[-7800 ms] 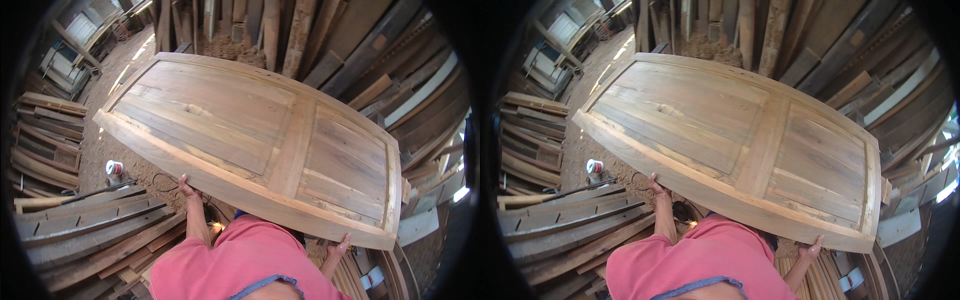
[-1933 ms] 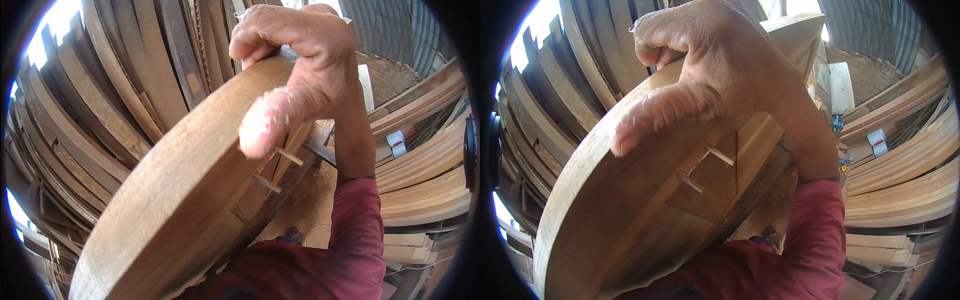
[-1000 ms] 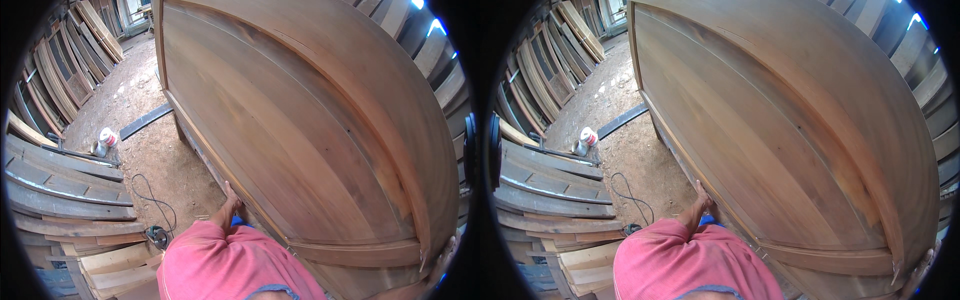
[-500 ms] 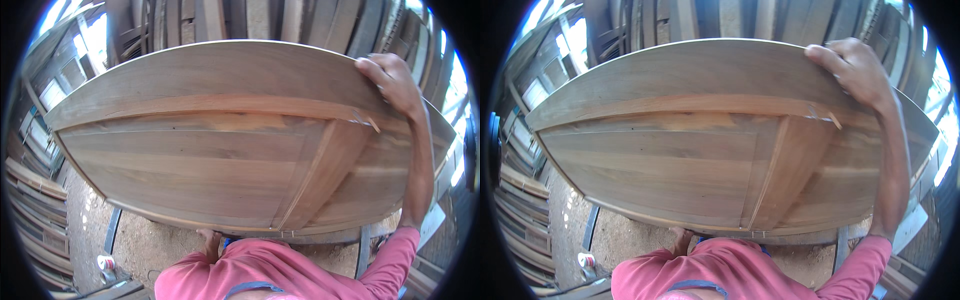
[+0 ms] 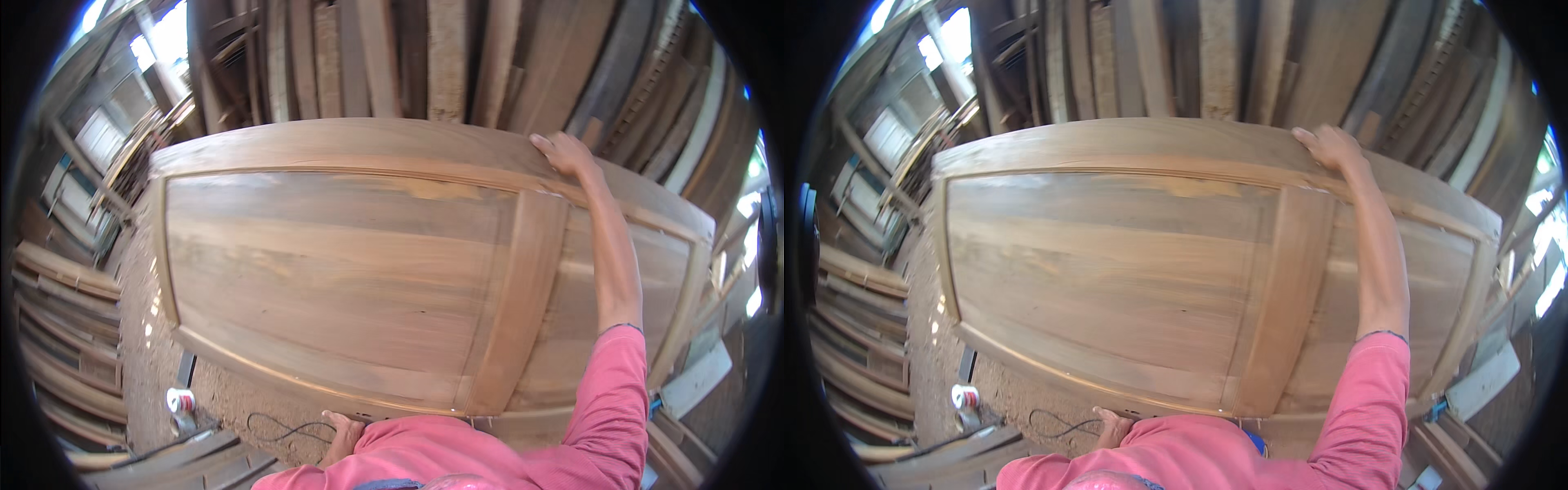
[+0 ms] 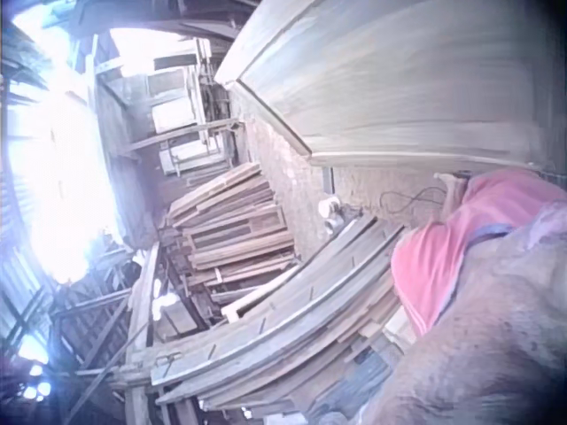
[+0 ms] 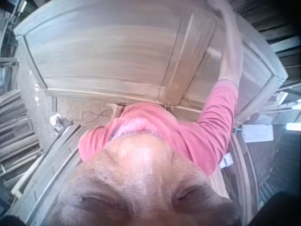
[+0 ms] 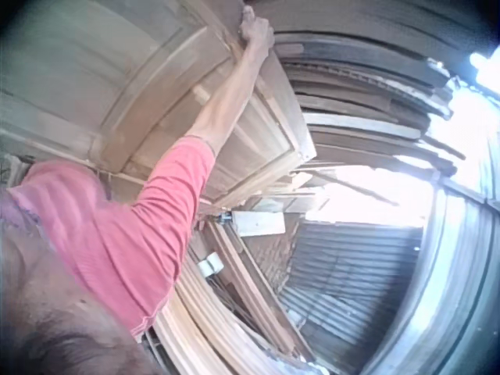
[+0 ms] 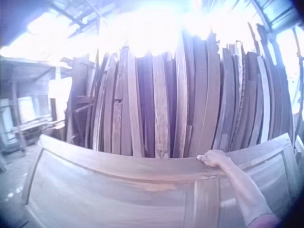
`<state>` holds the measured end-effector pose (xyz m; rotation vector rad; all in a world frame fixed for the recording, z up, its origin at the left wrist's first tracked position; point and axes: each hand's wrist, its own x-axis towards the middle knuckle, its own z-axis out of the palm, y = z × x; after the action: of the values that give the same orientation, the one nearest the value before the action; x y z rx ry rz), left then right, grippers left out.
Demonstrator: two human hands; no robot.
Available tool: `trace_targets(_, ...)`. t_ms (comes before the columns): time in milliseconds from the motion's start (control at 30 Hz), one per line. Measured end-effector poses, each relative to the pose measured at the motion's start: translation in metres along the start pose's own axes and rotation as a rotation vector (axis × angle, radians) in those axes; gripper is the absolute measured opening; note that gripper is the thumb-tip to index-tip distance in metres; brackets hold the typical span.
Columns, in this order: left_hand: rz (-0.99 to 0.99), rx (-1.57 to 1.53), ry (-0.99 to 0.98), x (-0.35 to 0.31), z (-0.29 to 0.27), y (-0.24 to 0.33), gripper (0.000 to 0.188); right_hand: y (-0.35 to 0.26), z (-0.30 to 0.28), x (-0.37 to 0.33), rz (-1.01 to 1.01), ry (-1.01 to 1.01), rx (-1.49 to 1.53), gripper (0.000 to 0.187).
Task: The person uses a circular saw to trim a wooden door, cleans the wood scraps from the workspace by hand, and then uses a hammer to attach decorative wooden panels to the door surface.
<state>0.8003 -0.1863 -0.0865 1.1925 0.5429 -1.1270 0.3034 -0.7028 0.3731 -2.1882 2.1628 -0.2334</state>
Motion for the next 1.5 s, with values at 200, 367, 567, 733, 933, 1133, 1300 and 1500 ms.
trace_targets(200,-0.017,0.004,0.081,-0.025,-0.014,-0.005,0.087,0.066,0.118,0.02,0.132,-0.073,0.012,0.078)
trace_targets(367,-0.022,0.051,0.132,-0.045,-0.04,-0.002,0.088,0.072,0.195,0.028,0.167,-0.261,0.061,0.079)
trace_targets(567,0.108,0.158,0.076,-0.055,-0.031,-0.009,0.091,0.096,0.258,0.048,0.233,-0.312,0.065,0.08)
trace_targets(733,0.17,0.155,0.112,-0.059,-0.015,-0.01,0.093,0.106,0.298,0.065,0.264,-0.446,0.07,0.081)
trace_targets(933,0.271,0.365,0.284,-0.058,-0.025,-0.005,0.089,0.127,0.363,0.07,0.238,-0.393,0.041,0.08)
trace_targets(1133,0.211,0.352,0.431,-0.073,0.0,-0.002,0.087,0.108,0.349,0.06,0.199,-0.386,0.033,0.074)
trace_targets(1300,0.286,0.285,0.257,-0.047,-0.033,0.001,0.082,0.112,0.341,-0.038,0.21,0.088,0.335,0.063)
trace_targets(1500,0.052,0.253,0.281,-0.044,-0.047,-0.013,0.086,0.215,0.329,-0.329,0.425,0.246,0.194,0.051)
